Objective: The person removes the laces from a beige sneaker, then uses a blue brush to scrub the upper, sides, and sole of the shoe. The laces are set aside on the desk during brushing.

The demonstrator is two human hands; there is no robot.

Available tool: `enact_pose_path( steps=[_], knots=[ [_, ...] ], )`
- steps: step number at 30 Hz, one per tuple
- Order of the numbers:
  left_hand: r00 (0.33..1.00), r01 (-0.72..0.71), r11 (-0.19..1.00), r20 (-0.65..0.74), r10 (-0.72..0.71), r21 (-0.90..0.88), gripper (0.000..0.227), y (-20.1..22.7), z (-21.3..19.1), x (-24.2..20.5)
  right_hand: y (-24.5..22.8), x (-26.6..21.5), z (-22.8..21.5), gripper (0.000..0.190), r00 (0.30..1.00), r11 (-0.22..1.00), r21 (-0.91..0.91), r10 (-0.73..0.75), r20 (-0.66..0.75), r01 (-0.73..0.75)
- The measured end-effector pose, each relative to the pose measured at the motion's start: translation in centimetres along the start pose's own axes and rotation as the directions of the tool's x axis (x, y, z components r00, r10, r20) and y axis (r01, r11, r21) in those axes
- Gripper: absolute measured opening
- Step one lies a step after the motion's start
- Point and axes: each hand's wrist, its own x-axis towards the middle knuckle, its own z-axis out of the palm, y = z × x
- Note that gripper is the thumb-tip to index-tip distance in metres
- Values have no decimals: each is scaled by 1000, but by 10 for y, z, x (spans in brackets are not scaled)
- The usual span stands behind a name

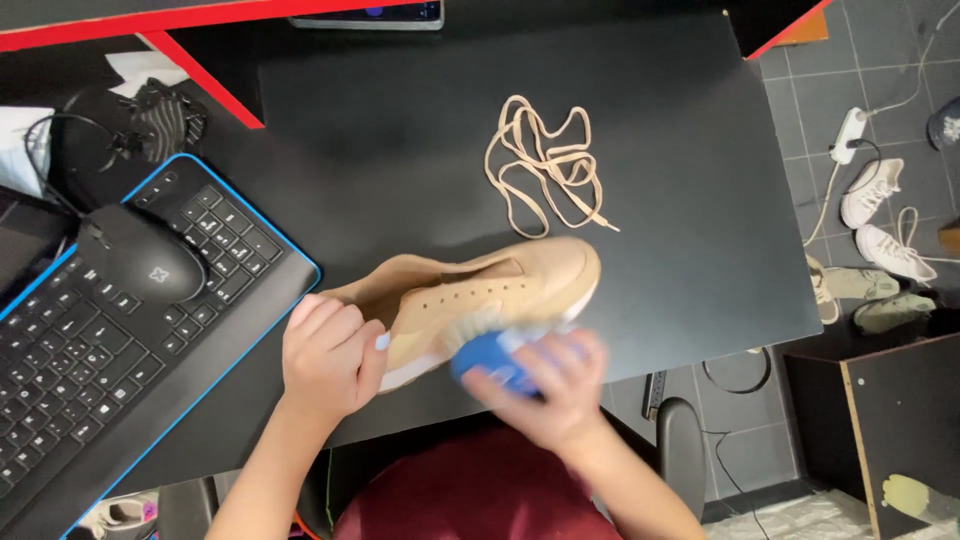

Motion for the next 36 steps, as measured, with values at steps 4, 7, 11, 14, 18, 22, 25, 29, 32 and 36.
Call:
enact_pose_path(
  steps=[4,7,11,14,18,22,25,29,32,36],
  knots=[
    [1000,28,998,-4,-28,-60,36,-2,-4,0,52,33,-33,32,913,910,-84,408,4,-406],
    [1000,15,998,-9,-15,-58,35,2,-4,0,25,72,-38,24,800,803,215,587,-127,-555],
    [999,-49,998,14,49,38,40,8,0,-9,-20,14,-22,59,964,986,-4,167,206,-169],
    [998,-70,992,15,68,103,35,12,-4,-27,-12,97,-51,11,638,617,202,651,411,-761],
    [994,-109,986,-10,111,126,34,17,-5,-32,54,38,-72,34,958,939,-270,256,131,-214],
    [995,-93,988,-10,95,124,35,13,-4,-32,-1,33,-59,31,954,984,-71,179,242,-166],
    [998,-59,994,-11,61,94,34,10,-9,-31,12,50,-52,23,933,979,25,186,307,-204],
    [999,-6,996,55,1,85,36,6,-13,-33,76,4,-58,40,870,851,-225,493,33,-474],
    [1000,-1,1000,-26,2,24,32,7,-12,-26,44,21,-55,28,972,971,69,222,74,-227],
    [999,28,1000,-32,-28,4,36,2,-12,-25,63,-24,-52,38,916,939,31,326,234,-342]
  ],
)
